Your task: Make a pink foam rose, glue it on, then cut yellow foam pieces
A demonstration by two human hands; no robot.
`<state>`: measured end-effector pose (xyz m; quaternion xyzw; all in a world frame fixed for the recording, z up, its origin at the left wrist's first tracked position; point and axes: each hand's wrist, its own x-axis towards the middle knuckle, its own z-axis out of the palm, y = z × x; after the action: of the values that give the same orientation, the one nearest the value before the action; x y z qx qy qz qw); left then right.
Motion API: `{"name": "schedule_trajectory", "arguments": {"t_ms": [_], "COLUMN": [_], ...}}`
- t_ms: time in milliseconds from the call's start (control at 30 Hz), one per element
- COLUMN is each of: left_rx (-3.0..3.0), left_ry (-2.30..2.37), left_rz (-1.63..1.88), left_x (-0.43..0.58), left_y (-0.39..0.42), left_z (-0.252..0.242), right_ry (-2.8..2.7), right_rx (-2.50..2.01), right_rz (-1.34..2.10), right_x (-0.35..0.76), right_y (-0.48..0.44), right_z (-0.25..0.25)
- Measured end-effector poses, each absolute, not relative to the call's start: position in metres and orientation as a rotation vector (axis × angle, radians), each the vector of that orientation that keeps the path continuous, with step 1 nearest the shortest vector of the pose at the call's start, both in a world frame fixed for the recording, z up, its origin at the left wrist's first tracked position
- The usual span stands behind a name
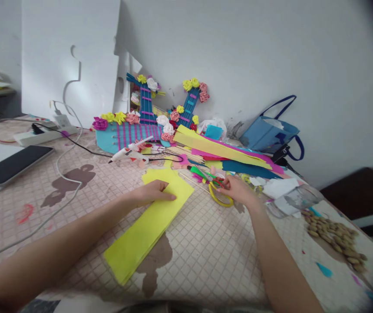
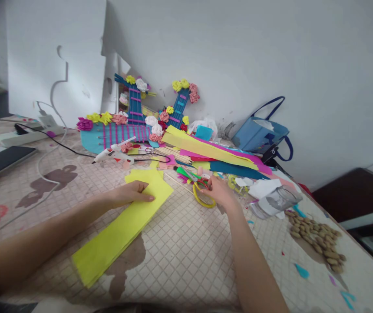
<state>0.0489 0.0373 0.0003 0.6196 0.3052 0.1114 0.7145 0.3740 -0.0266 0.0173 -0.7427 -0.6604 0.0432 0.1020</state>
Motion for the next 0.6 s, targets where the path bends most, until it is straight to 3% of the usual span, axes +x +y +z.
{"name": "schedule_trajectory", "arguments": {"t_ms": [433, 600], "left_rx": [1.395, 1.424], "left_ry": [0.5, 0.475], "left_rz": [0.459, 0.446], "left_x": [0.047, 0.046], "left_y": [0.031, 0.035], "left_z": [0.004, 0.007], "right_ry": [-1.941, -1.585], "right_rx": [-2.293, -1.809], "right_rz": [0.044, 0.663], "right_x": [0.367, 0.352], "right_y": [-0.029, -0.032], "right_z": [0.025, 0.035]}}
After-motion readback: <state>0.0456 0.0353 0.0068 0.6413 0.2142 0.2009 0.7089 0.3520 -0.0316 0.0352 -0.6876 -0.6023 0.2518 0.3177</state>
